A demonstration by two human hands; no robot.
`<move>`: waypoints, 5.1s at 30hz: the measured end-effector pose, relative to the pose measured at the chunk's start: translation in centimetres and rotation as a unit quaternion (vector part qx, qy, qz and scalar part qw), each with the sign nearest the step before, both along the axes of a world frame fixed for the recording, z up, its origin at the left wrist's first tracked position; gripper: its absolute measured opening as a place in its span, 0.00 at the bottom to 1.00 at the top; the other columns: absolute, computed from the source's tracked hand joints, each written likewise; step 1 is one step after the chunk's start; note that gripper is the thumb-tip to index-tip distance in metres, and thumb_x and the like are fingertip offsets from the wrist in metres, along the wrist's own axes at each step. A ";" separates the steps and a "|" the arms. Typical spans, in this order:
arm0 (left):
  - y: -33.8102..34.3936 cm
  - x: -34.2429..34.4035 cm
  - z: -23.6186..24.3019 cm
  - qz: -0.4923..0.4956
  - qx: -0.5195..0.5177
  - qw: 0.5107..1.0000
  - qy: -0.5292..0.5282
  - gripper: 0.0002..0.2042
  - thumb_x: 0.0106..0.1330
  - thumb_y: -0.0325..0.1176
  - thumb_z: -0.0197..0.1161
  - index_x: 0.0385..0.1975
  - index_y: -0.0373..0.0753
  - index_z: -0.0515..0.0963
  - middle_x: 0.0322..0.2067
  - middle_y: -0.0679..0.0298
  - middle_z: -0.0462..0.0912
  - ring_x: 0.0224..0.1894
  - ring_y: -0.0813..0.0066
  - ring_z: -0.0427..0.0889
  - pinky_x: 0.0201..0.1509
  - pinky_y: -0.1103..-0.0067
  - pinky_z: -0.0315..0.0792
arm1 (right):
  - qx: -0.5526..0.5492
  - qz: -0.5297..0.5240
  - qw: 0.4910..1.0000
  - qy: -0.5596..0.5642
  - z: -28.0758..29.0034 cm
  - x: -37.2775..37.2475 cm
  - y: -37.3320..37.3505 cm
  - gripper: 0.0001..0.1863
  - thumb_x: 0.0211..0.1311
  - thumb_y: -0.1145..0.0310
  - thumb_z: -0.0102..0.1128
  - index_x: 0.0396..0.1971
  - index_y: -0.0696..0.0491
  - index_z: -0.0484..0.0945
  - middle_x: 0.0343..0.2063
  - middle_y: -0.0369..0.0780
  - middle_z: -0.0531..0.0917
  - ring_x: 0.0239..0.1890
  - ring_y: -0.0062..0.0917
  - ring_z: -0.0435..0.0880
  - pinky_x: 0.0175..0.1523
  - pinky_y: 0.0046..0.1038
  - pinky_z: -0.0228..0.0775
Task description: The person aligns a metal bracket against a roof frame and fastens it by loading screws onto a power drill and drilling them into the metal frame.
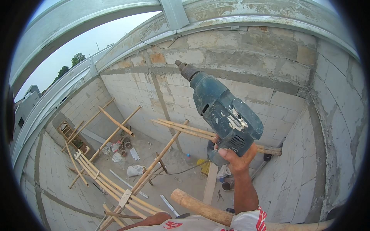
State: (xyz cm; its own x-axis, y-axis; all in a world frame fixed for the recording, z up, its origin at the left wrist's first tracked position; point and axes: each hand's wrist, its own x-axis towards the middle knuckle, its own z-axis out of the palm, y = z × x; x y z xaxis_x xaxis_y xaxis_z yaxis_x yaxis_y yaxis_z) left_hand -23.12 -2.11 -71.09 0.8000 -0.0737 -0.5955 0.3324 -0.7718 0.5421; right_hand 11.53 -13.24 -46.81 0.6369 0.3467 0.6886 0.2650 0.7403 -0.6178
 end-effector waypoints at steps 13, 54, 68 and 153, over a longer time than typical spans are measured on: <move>1.1 -2.2 -0.5 0.059 -0.020 0.995 -0.082 0.12 0.56 0.30 0.60 0.38 0.37 0.83 0.37 0.50 0.85 0.39 0.49 0.83 0.44 0.65 0.77 | -0.021 -0.038 0.999 0.021 0.6 -0.1 0.5 0.34 0.41 0.67 0.65 0.51 0.69 0.69 0.35 0.54 0.82 0.31 0.38 0.86 0.31 0.32 0.83; 12.8 6.9 29.0 0.291 -0.289 0.646 -0.644 0.10 0.62 0.29 0.68 0.39 0.29 0.83 0.29 0.55 0.81 0.27 0.72 0.82 0.24 0.79 0.79 | 0.028 0.087 0.994 0.057 0.5 -0.5 0.9 0.33 0.41 0.70 0.68 0.50 0.69 0.70 0.33 0.55 0.82 0.29 0.38 0.84 0.30 0.32 0.80; 16.2 17.9 39.4 0.167 -0.274 0.689 -0.650 0.10 0.64 0.32 0.66 0.40 0.32 0.81 0.31 0.57 0.84 0.30 0.75 0.83 0.31 0.78 0.81 | 0.011 0.192 0.980 0.053 -0.5 -0.1 0.2 0.36 0.37 0.69 0.68 0.49 0.70 0.69 0.32 0.57 0.81 0.28 0.45 0.84 0.28 0.37 0.80; 13.7 16.2 52.1 0.016 -0.236 0.359 -0.903 0.03 0.54 0.26 0.66 0.23 0.38 0.79 0.23 0.66 0.76 0.35 0.77 0.79 0.51 0.76 0.73 | -0.029 0.001 0.990 -0.139 20.0 5.8 -6.8 0.21 0.65 0.62 0.55 0.45 0.67 0.75 0.30 0.50 0.83 0.26 0.28 0.87 0.24 0.22 0.81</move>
State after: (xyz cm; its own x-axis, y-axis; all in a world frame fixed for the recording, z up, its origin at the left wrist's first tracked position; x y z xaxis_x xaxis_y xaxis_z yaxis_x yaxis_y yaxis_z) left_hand -6.95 11.57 -19.00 -0.1451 0.2006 0.9689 -0.8848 -0.4645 -0.0364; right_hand 17.32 -20.00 -26.78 0.4249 0.3919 0.8160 0.4296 0.7061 -0.5628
